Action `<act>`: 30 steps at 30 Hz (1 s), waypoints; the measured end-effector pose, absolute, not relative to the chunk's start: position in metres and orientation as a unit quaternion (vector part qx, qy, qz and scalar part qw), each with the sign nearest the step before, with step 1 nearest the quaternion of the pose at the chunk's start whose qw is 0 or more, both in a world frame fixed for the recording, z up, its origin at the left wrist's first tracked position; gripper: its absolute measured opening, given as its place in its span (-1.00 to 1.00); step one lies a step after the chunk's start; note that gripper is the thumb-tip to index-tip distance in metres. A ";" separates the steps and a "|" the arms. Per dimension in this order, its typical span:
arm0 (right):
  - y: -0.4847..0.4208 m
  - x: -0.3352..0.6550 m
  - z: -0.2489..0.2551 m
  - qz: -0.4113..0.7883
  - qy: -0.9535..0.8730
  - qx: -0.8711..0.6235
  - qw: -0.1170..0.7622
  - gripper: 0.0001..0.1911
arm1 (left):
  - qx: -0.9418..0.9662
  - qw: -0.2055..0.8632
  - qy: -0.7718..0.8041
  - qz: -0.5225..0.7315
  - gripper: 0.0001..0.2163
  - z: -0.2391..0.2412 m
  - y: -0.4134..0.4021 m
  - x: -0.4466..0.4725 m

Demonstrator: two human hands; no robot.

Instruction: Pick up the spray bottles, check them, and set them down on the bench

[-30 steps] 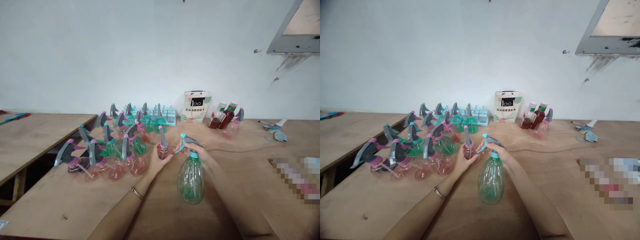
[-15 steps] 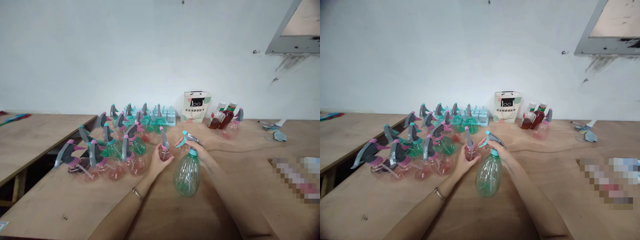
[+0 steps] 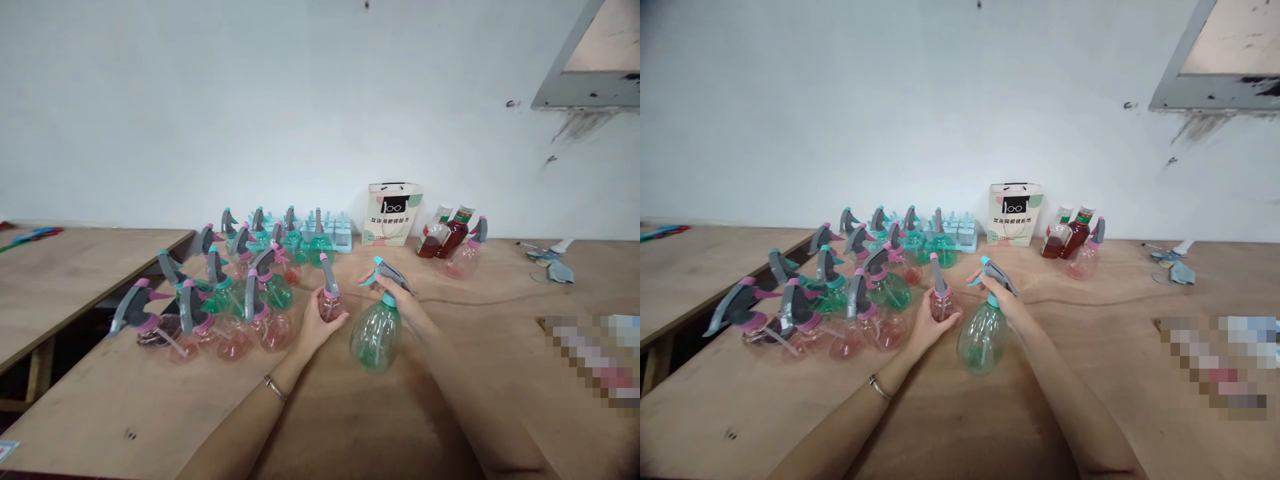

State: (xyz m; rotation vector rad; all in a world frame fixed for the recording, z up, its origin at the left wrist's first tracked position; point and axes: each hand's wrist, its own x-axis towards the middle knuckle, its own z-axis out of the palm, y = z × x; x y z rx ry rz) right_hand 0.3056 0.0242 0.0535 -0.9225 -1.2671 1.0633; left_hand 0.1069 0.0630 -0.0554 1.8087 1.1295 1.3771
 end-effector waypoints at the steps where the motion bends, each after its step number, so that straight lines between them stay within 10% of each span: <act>1: 0.026 0.309 0.053 0.433 -0.548 -0.407 0.589 -0.71 | 0.681 0.295 0.425 0.518 -0.32 -0.055 0.063 0.107; 10: 0.039 0.396 0.061 0.108 -0.447 -0.605 0.650 -0.54 | 0.672 0.303 0.440 0.514 -0.29 -0.057 0.063 0.106; 17: 0.023 0.490 0.058 -0.149 -0.304 -0.673 0.657 -0.80 | 0.669 0.303 0.441 0.516 -0.28 -0.060 0.065 0.107; 30: 0.037 0.536 -0.009 -0.194 -0.228 -0.760 0.578 -0.48 | 0.669 0.295 0.444 0.518 -0.28 -0.060 0.064 0.107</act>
